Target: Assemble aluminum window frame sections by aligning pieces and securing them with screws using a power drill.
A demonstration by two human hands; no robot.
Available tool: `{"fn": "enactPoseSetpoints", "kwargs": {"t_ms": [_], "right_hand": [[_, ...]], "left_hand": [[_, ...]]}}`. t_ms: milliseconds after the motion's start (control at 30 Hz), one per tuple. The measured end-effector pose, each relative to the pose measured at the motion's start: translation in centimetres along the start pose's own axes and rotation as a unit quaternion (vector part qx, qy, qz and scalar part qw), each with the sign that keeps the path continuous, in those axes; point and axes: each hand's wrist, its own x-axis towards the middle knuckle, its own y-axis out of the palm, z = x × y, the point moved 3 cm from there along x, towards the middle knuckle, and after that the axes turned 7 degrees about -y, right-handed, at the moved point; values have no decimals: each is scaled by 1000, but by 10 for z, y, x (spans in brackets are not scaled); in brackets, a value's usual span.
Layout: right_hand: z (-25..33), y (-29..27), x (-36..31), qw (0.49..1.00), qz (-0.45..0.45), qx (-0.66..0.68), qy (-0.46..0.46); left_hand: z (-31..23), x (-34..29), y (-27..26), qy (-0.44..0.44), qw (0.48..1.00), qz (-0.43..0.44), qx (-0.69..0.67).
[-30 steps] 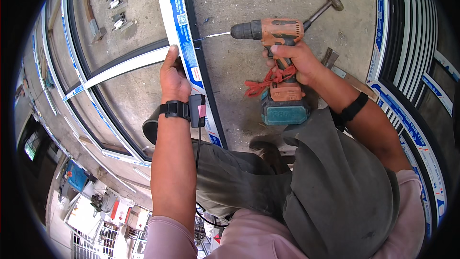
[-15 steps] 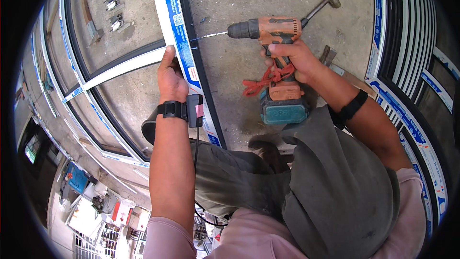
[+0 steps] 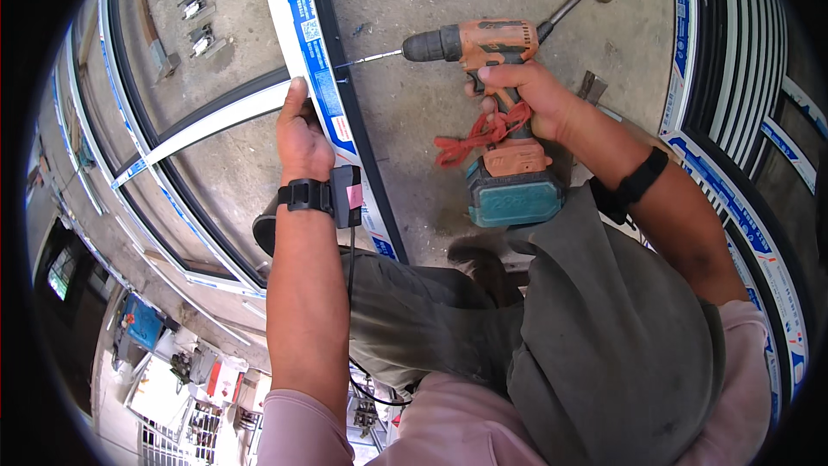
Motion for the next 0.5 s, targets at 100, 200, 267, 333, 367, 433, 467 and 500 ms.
{"fn": "enactPoseSetpoints", "kwargs": {"t_ms": [100,200,267,333,367,433,467,500], "right_hand": [[2,2,1,1000,-27,-6,3],[0,-2,3,999,-27,-11,34],[-1,-1,2,998,-30,5,50],[-2,0,2,998,-32,10,56],[-2,0,1,997,-33,14,61],[-1,2,1,998,-39,9,58],[0,2,1,998,-44,4,55],[1,1,1,998,-45,3,55]], "left_hand": [[-1,0,-1,-5,1000,6,-4],[0,2,-1,-4,1000,-3,-6],[0,3,-3,-2,1000,-6,-5],[0,4,-6,-3,1000,-8,-7],[0,5,-6,-4,1000,-8,-9],[1,6,-7,-2,1000,-3,-11],[1,6,-6,-1,1000,1,-12],[0,5,-6,-1,1000,2,-13]]}}
